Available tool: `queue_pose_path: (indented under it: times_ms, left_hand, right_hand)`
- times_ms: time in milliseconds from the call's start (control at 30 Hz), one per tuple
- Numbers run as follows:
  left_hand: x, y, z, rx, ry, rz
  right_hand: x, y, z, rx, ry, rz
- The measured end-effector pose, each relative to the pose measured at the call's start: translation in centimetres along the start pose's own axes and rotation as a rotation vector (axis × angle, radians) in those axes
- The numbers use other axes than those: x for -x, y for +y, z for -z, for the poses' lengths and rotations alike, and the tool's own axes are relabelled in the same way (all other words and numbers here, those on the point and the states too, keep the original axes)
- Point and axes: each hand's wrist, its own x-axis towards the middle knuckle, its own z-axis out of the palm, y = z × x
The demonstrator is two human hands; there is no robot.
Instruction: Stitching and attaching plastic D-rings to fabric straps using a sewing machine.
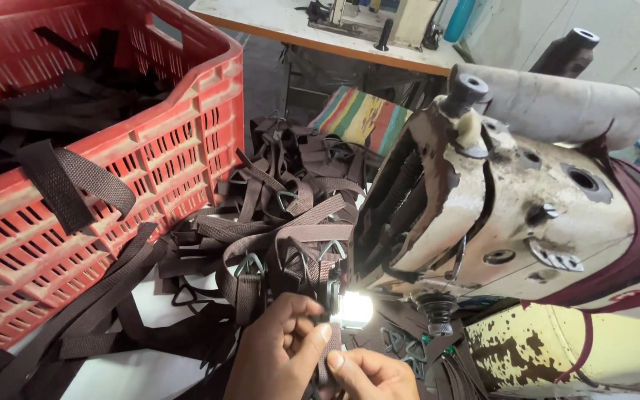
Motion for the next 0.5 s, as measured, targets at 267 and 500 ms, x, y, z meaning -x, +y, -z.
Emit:
queue_pose_path:
  times_ms: [267, 500]
  left_hand:
    - [-1.1, 1.4, -0.5, 0.109, 0.118, 0.026]
    - [-1.4, 3.3, -0.5, 0.074, 0.116, -0.014]
  right_hand:
    - [-0.4, -1.7, -1.2, -0.068, -0.003, 0.039]
    - [-0.4, -2.8, -1.4, -0.103, 0.018, 0.07]
